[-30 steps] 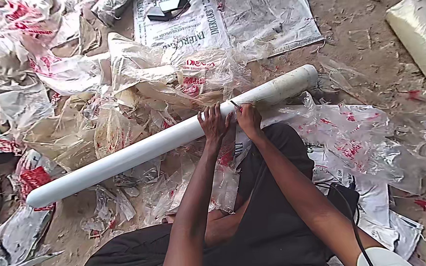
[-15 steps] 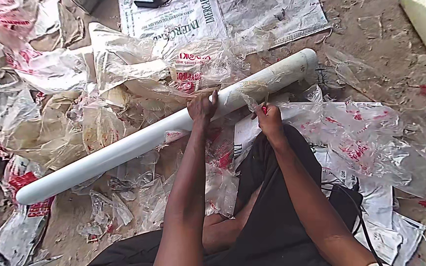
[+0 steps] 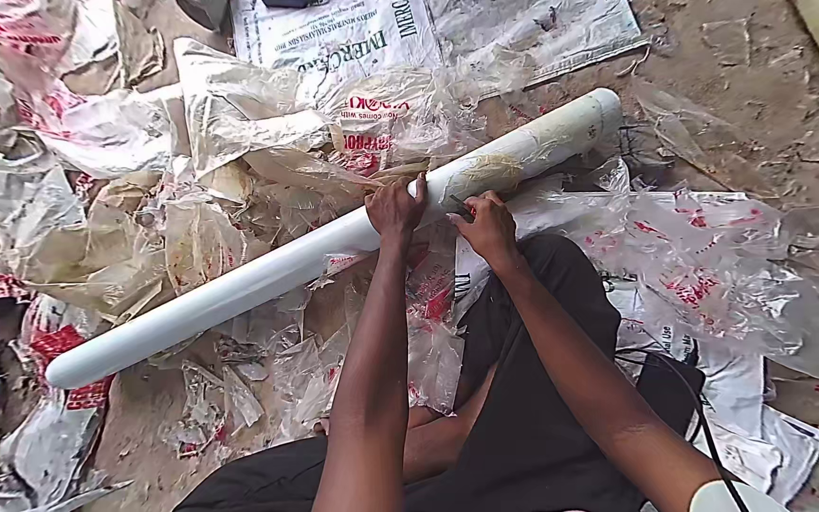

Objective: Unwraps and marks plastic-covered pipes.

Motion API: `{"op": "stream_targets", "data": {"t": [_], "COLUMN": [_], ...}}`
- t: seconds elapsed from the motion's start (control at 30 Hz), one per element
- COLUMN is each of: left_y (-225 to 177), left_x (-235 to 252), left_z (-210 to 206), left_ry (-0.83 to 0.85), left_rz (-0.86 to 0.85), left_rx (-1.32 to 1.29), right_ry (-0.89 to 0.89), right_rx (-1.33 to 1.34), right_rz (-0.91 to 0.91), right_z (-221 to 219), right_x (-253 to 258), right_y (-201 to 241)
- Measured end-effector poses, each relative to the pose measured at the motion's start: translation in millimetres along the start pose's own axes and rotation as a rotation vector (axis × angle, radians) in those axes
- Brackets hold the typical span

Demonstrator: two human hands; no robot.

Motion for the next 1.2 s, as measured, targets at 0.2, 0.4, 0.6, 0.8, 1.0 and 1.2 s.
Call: {"op": "stream_targets", "data": {"t": [0.2, 0.4, 0.6, 0.8, 1.0, 1.2], "left_y": [-1.1, 1.4, 5.2, 11.6, 20.2, 22.1], "left_x": [-9.4, -7.6, 17.9, 44.1, 73.7, 72.7], "left_z": [-16.1, -8.8, 12.3, 12.7, 11.4, 4.8], "left_ry": [-0.15, -0.056, 0.219, 0.295, 0.299, 0.285], "left_rz": [-0.017, -0.027, -0.006, 0.054, 0.089, -0.012], "left_rx": [-0.045, -0.039, -0.038, -0.091, -0.194, -0.151], "right_ry": [-0.098, -0.083, -0.132, -0.131, -0.151, -0.337], "right_rx": [-0.019, 0.239, 0.41, 0.526, 0.753, 0.659], "right_rz": [-0.066, 0.077, 0.045, 0.099, -0.024, 0.077], "right_z": [-20.0, -18.3, -0.3, 11.7, 20.6, 16.2], "right_x": [17.8, 21.8, 4.5, -15.3, -19.8, 25.2], "right_y": [11.3, -5.2, -20.5, -24.6, -30.0, -23.2]}}
Point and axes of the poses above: each hand's wrist, its own x-axis towards the middle knuckle, its own z-axis out of the back of the hand, y = z × x, the point moved 2 cm from there along x, towards the middle knuckle, and after that the axes turned 12 degrees about x, right-handed, at the moved point
